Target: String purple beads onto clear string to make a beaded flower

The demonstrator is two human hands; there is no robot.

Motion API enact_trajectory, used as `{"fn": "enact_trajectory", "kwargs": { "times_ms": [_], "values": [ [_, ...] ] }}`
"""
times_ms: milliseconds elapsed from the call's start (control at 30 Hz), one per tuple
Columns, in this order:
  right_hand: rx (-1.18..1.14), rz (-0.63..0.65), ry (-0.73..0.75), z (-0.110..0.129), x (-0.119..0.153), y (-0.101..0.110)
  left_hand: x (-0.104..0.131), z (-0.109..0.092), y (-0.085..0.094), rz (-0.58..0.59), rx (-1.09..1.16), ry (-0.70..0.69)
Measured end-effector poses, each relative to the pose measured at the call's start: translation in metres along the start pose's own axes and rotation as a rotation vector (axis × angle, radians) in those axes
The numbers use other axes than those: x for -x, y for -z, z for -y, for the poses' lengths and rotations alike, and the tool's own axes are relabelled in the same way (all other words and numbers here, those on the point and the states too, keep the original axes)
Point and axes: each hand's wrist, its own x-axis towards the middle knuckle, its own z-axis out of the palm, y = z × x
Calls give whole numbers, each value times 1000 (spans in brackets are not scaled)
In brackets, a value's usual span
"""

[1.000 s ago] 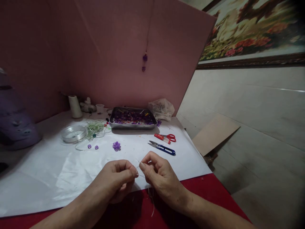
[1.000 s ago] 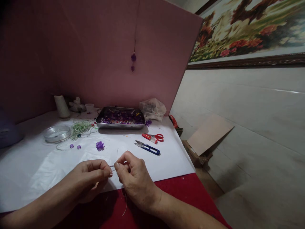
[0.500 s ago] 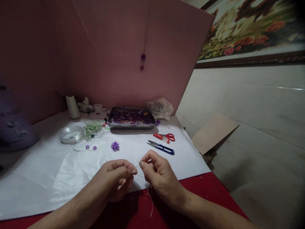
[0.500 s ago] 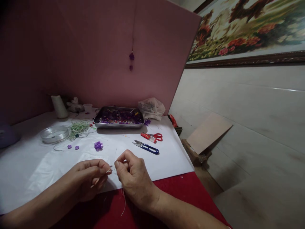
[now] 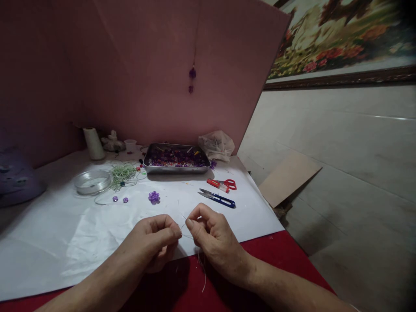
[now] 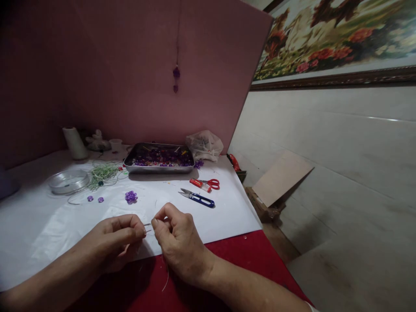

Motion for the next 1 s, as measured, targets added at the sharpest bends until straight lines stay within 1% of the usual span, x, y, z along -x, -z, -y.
{"fn": "enact_trajectory", "kwargs": {
  "times_ms": [100, 167, 300, 400, 467, 567, 633, 833, 1000],
  "values": [
    [19, 30, -9, 5, 1, 0, -1, 0, 1, 1, 47, 2],
    [70, 28, 18, 8, 2, 0, -4, 2, 2, -2, 71, 5],
    [219, 10, 131, 8, 6, -2, -8, 7, 5, 1, 101, 6],
    [314, 18, 214, 5, 7, -3, -7, 7, 5, -4, 62, 0],
    [345, 22, 244, 4, 7, -4, -6, 6, 4, -25, 38, 2],
    [374, 26, 246, 5, 8, -5, -4, 5, 2, -76, 52, -4],
    [384, 35, 245, 5, 9, -5, -2, 4, 1, -80, 66, -16],
    [383, 45, 258, 4, 10, -6, -1, 8, 1, -64, 75, -18],
    [362, 50, 275, 3, 10, -7, -2, 13, 5, 4, 48, -86]
  ]
}}
